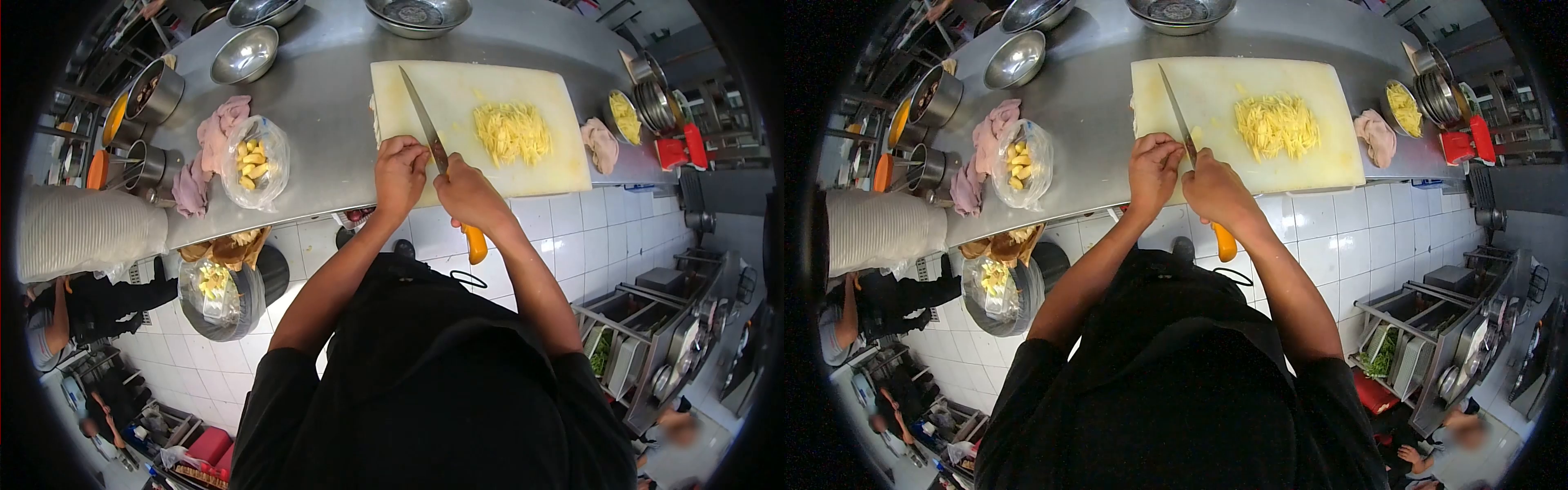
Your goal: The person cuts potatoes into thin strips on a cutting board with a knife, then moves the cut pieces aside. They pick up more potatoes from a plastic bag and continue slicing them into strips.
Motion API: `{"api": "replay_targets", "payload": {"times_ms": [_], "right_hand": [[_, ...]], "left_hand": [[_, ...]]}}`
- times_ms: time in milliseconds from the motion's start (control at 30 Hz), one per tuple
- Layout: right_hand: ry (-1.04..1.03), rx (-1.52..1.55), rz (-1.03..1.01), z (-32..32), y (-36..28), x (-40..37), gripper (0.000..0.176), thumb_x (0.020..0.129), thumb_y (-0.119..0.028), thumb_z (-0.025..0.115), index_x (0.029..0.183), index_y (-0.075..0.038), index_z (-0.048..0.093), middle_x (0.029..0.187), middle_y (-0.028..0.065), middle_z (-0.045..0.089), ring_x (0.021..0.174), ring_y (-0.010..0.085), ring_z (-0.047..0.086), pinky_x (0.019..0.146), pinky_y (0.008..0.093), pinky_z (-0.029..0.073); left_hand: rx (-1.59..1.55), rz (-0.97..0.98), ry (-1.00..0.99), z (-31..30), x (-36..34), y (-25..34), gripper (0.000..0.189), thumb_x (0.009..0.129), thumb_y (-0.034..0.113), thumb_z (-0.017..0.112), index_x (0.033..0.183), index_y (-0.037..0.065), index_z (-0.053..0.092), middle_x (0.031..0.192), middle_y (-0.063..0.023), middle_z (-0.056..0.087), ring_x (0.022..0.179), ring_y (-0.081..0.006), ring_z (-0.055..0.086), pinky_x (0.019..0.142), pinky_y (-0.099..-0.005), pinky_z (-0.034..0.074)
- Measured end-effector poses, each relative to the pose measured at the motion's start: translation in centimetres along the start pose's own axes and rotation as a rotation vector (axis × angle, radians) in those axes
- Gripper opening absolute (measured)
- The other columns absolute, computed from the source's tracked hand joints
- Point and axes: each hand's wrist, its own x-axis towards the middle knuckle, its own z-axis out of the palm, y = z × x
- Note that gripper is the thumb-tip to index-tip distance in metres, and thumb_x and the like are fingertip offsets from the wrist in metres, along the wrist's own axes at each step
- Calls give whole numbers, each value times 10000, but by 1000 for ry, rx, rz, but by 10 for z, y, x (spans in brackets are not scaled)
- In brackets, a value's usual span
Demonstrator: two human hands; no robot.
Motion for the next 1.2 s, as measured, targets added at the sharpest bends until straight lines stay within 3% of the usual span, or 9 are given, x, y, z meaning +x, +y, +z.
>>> {"api": "replay_targets", "payload": {"times_ms": [300,500,600,900,1000,1200], "right_hand": [[4,-12,11,1,-1,0,349,1003,-170,469,1203,115,468,794,220,664,510,288,664,509,417,548],[23,-41,-16,3,-1,1,344,985,-138,462,1185,140,493,760,280,686,554,351,696,565,451,580],[24,-36,-12,4,4,4,344,1008,-164,467,1208,116,470,766,212,664,507,287,665,498,410,548],[29,-26,-17,5,8,7,351,1010,-165,467,1216,119,469,751,224,663,494,296,660,480,415,549],[111,-70,-113,26,34,36,343,1009,-166,467,1211,112,471,741,228,660,491,295,658,462,410,545],[82,29,-71,19,30,29,335,1005,-167,473,1216,93,475,732,211,657,485,281,654,447,399,539]], "left_hand": [[6,15,19,1,0,1,75,823,6,770,896,22,783,975,-86,681,961,-303,628,845,-397,531],[7,40,37,0,0,4,89,813,-6,779,896,26,781,964,-82,674,948,-302,626,821,-397,532],[15,26,29,1,0,5,86,817,3,780,899,28,782,961,-84,671,947,-302,624,818,-399,529],[31,31,11,1,0,3,85,820,15,776,903,32,789,962,-87,667,952,-303,620,824,-403,525],[26,6,2,1,-1,4,96,817,22,779,911,33,793,971,-87,669,962,-303,622,835,-400,529],[44,7,-6,2,-1,1,124,836,63,793,959,53,805,1004,-74,691,986,-285,624,859,-385,524]]}}
